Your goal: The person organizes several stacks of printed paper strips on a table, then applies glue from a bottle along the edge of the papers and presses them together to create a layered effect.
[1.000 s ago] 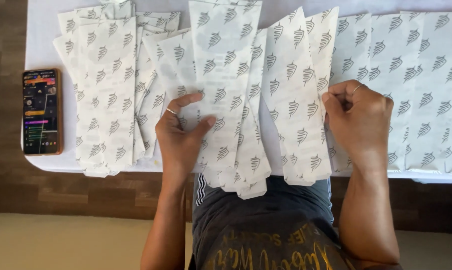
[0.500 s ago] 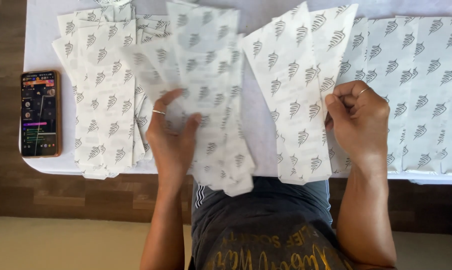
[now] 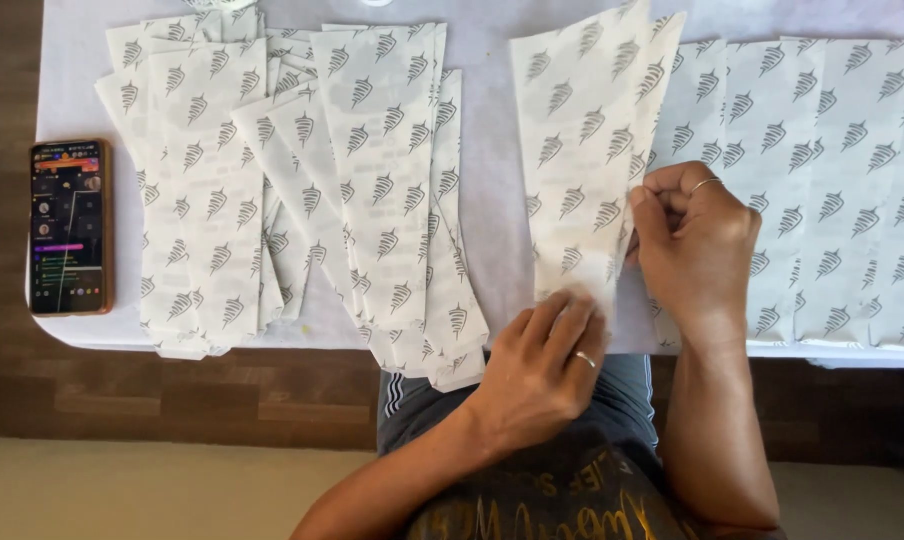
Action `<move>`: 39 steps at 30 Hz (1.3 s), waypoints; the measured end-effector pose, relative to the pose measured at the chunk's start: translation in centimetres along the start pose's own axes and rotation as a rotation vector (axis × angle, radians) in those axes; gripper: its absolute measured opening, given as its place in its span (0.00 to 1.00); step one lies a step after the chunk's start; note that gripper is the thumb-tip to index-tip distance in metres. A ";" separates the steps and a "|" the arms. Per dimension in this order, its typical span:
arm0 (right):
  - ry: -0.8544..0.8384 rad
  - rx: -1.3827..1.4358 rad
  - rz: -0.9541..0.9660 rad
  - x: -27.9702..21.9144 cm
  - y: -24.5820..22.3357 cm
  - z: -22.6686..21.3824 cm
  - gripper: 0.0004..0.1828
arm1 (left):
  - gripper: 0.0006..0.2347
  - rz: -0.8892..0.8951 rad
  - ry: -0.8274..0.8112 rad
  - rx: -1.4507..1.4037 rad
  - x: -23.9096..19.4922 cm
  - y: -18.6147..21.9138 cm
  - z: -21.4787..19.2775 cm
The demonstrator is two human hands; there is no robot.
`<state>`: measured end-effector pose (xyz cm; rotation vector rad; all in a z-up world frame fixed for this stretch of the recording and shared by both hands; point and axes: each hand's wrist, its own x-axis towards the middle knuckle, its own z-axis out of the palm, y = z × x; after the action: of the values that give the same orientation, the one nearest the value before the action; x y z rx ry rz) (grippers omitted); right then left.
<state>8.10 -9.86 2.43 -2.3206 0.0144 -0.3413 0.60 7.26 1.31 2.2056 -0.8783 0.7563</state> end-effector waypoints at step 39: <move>-0.298 -0.134 -0.449 -2.8 -8.2 10.5 0.42 | 0.29 -0.856 0.058 0.435 -3.9 -12.1 -7.5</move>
<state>7.22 3.60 0.56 -2.4724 -0.6554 -0.2155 5.21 21.07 -0.83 2.5788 0.3253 0.5952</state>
